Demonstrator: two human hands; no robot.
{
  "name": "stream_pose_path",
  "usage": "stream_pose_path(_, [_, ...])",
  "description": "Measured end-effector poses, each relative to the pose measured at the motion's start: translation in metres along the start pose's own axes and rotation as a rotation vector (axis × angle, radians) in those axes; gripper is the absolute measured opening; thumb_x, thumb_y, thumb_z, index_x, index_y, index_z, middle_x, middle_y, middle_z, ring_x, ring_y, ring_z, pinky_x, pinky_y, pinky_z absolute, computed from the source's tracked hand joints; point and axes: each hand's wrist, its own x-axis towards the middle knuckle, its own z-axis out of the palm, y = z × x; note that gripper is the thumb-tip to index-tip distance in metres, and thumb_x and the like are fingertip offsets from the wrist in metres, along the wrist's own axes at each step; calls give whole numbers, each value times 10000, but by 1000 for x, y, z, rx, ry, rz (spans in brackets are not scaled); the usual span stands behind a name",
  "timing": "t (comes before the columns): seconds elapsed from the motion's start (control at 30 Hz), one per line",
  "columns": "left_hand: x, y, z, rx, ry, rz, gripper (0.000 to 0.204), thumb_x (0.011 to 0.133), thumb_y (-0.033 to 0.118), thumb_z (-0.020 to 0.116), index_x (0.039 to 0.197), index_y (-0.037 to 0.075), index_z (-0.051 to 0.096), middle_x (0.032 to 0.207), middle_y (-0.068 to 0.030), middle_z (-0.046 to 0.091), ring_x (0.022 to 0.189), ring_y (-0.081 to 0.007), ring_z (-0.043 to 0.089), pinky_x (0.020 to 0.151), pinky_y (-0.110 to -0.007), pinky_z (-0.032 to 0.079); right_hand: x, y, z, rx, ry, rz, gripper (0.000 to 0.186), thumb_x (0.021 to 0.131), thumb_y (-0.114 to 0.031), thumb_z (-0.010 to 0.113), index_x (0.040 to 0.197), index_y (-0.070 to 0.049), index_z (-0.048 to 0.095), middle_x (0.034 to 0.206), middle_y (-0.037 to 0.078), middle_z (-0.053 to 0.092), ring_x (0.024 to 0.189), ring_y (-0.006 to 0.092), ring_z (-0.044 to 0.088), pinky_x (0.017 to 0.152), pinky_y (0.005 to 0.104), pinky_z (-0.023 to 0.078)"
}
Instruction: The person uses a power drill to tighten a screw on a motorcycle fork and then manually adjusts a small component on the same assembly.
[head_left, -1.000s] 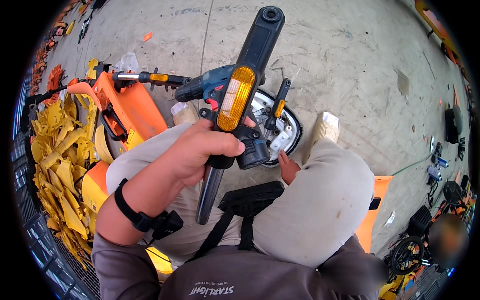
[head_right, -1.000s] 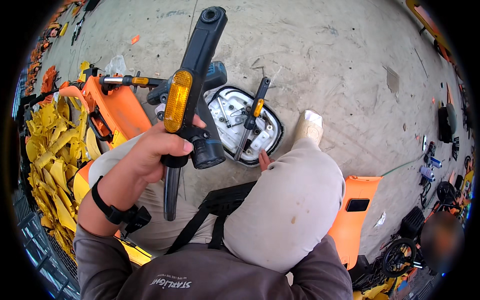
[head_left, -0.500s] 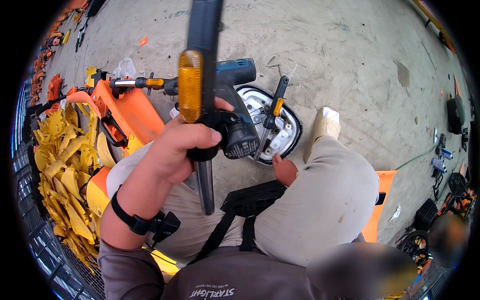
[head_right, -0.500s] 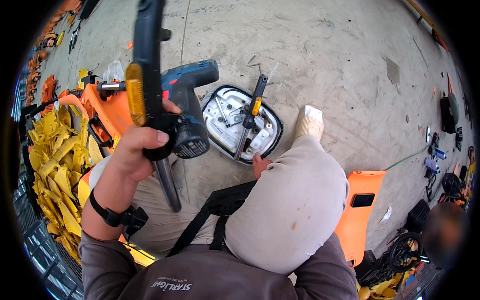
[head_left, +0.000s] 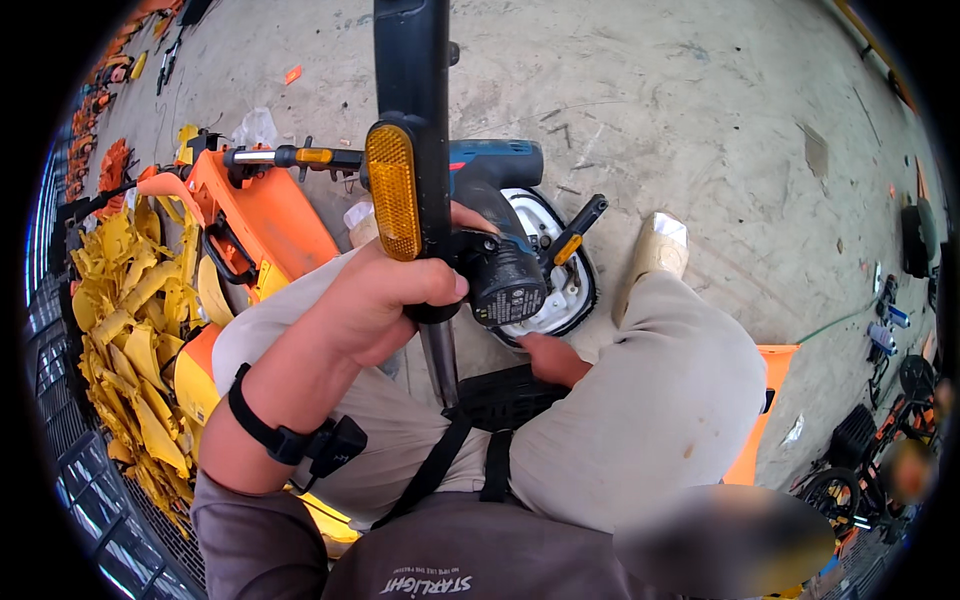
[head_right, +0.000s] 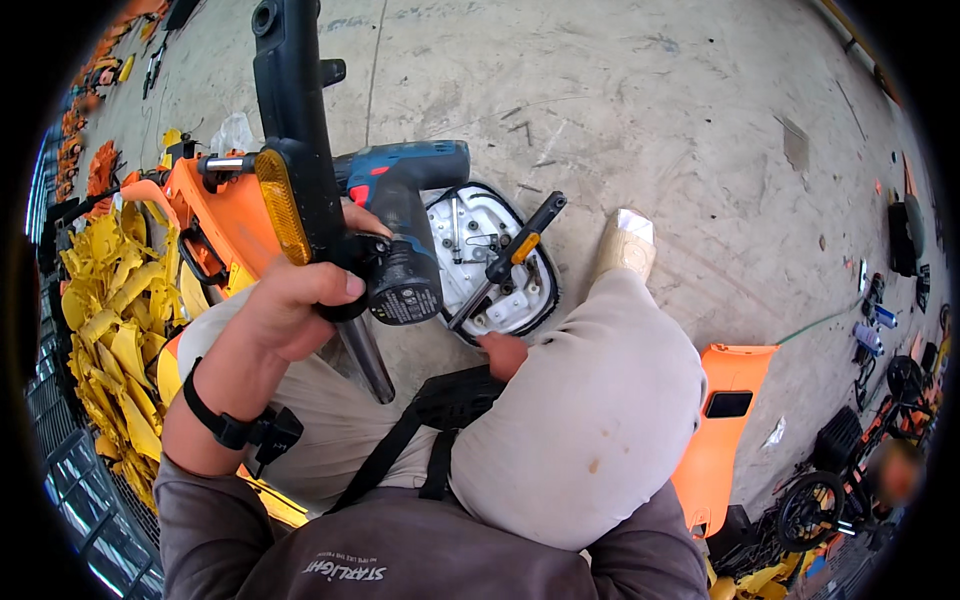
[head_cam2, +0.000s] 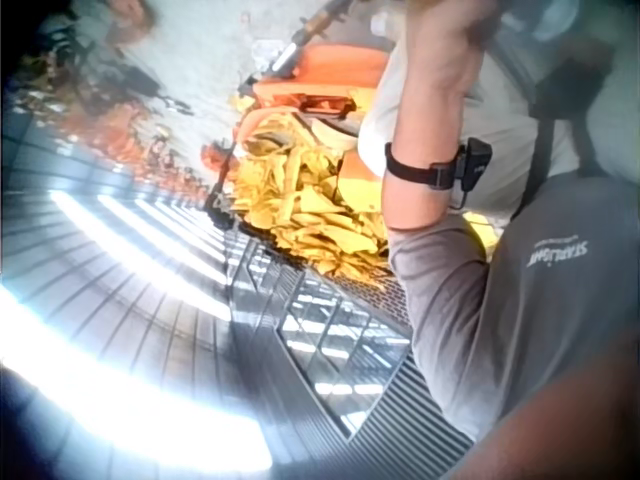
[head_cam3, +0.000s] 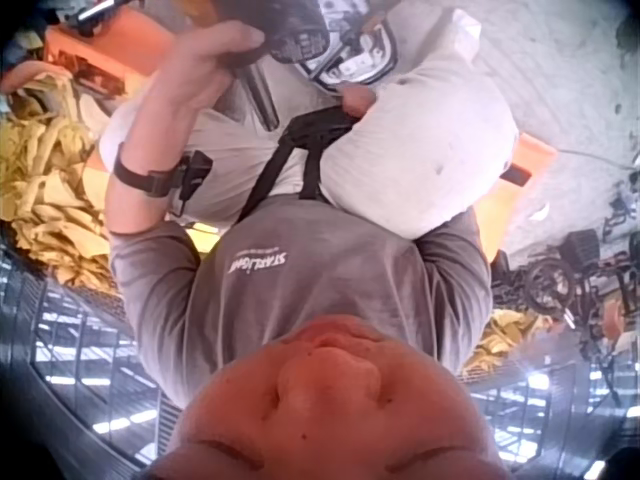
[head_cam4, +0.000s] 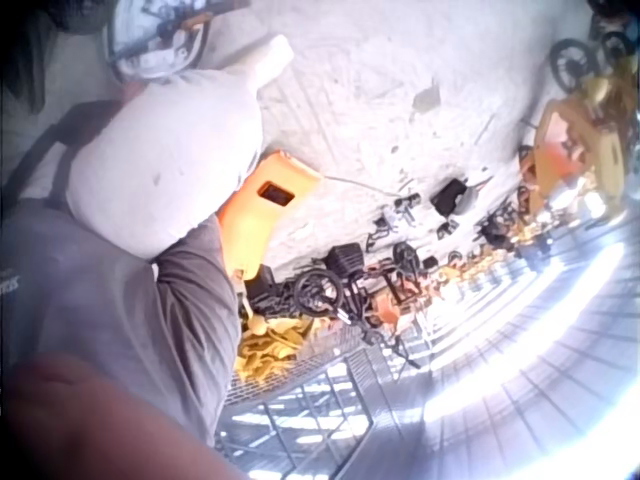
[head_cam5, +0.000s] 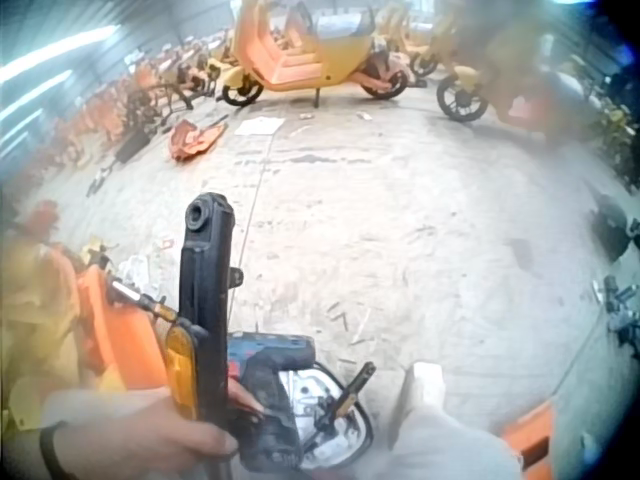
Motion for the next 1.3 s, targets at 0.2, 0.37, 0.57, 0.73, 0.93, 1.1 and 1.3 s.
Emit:
stream_pose_path(0.2, [-2, 0, 4, 7, -8, -7, 459, 698, -21, 602, 1155, 6, 626, 1009, -51, 637, 917, -141, 601, 830, -275, 479, 5, 40, -23, -187, 292, 153, 501, 872, -53, 491, 1372, -25, 503, 1079, 196, 511, 772, 392, 656, 711, 476, 520])
stream_pose_path(0.37, [-2, -6, -2, 30, 16, -43, 456, 700, -17, 605, 1155, 10, 626, 1001, -47, 636, 900, -128, 593, 814, -271, 479, 19, 56, -40, -281, 462, 224, 479, 903, -66, 486, 1381, -34, 502, 869, 154, 592, 690, 357, 654, 637, 457, 521])
stream_pose_path(0.57, [-4, -14, -10, -25, 48, -95, 477, 692, -7, 624, 1169, 16, 614, 1028, -51, 624, 919, -128, 589, 806, -272, 479, 33, 43, -55, -404, 523, 262, 456, 932, -102, 488, 1384, -44, 509, 712, 124, 659, 623, 316, 657, 576, 438, 523])
stream_pose_path(0.73, [-4, -14, -13, 31, 37, -92, 494, 679, -2, 642, 1171, 24, 601, 1055, -50, 617, 953, -141, 589, 821, -276, 480, 40, 40, -62, -504, 504, 286, 450, 942, -160, 497, 1378, -51, 523, 722, 121, 658, 628, 302, 663, 573, 434, 524])
stream_pose_path(0.93, [-7, -17, -16, 38, 52, -66, 500, 662, 7, 659, 1157, 44, 598, 1107, -48, 602, 1049, -164, 567, 876, -298, 471, -70, 39, -32, -234, 318, 254, 430, 943, -153, 501, 1358, -45, 531, 736, 118, 663, 632, 288, 664, 578, 422, 526])
stream_pose_path(1.1, [-7, -19, -16, 23, 45, -84, 501, 638, 15, 666, 1134, 49, 606, 1108, -48, 583, 1060, -175, 559, 913, -312, 459, -110, 45, -23, -35, 186, 304, 413, 943, -148, 504, 1341, -41, 538, 749, 115, 667, 636, 277, 664, 583, 411, 527])
stream_pose_path(1.3, [-6, -19, -17, 69, 57, -80, 475, 624, 41, 678, 1095, 49, 625, 1093, -43, 564, 1065, -180, 548, 946, -320, 443, -102, 49, -19, 46, 129, 306, 392, 944, -141, 508, 1320, -36, 545, 763, 112, 673, 641, 264, 665, 589, 399, 529])
